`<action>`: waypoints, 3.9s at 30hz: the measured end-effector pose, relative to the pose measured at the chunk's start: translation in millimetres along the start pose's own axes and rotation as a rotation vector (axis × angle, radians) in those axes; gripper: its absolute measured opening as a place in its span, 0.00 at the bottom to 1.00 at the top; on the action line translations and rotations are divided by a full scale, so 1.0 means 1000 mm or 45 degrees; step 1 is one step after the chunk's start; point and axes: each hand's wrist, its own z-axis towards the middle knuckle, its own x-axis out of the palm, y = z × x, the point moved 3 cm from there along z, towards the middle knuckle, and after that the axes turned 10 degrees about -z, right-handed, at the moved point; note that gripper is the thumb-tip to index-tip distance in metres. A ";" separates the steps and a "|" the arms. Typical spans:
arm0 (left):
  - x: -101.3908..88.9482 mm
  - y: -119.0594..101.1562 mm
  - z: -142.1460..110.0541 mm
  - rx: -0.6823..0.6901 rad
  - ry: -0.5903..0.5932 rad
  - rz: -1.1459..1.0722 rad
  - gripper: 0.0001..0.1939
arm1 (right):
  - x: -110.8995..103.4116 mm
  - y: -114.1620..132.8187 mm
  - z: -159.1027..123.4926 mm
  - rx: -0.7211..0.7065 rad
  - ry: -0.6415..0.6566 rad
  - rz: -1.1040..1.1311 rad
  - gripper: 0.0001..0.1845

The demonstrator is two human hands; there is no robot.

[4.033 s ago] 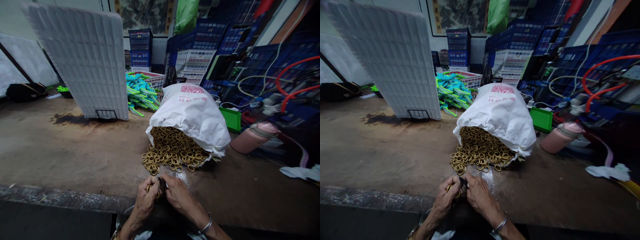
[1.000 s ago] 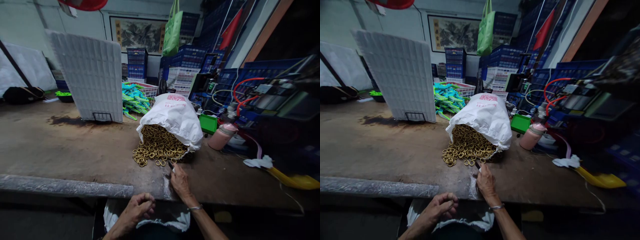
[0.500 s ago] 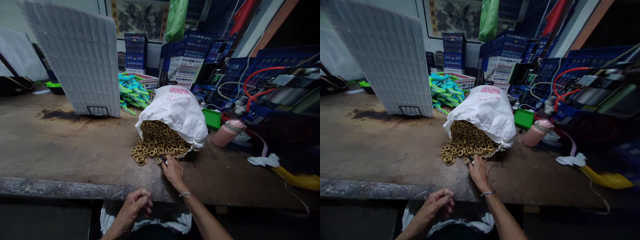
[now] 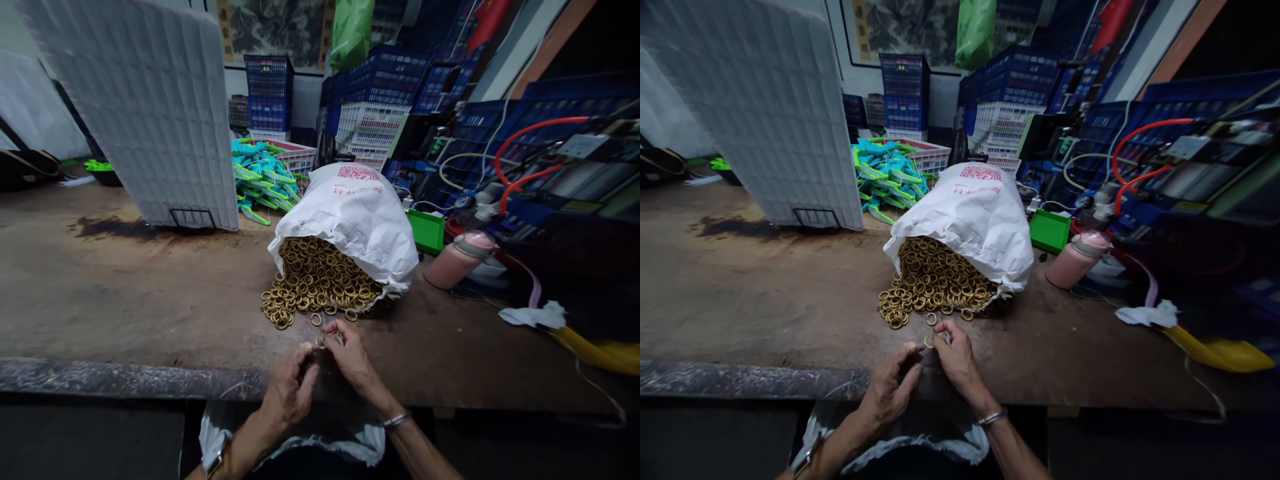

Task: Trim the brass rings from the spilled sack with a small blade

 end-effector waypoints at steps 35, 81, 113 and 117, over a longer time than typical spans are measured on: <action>0.001 0.000 -0.003 -0.725 0.133 -0.823 0.15 | 0.017 0.019 -0.022 0.027 0.237 0.198 0.16; -0.009 0.012 -0.008 -0.868 -0.105 -1.342 0.09 | 0.011 0.008 0.017 -0.164 -0.013 -0.704 0.06; -0.013 0.008 -0.006 -0.630 -0.041 -0.527 0.17 | 0.026 0.036 -0.018 0.023 0.355 0.196 0.13; -0.014 0.005 -0.006 -0.619 -0.084 -0.519 0.17 | 0.024 0.028 -0.018 -0.080 0.221 -0.057 0.13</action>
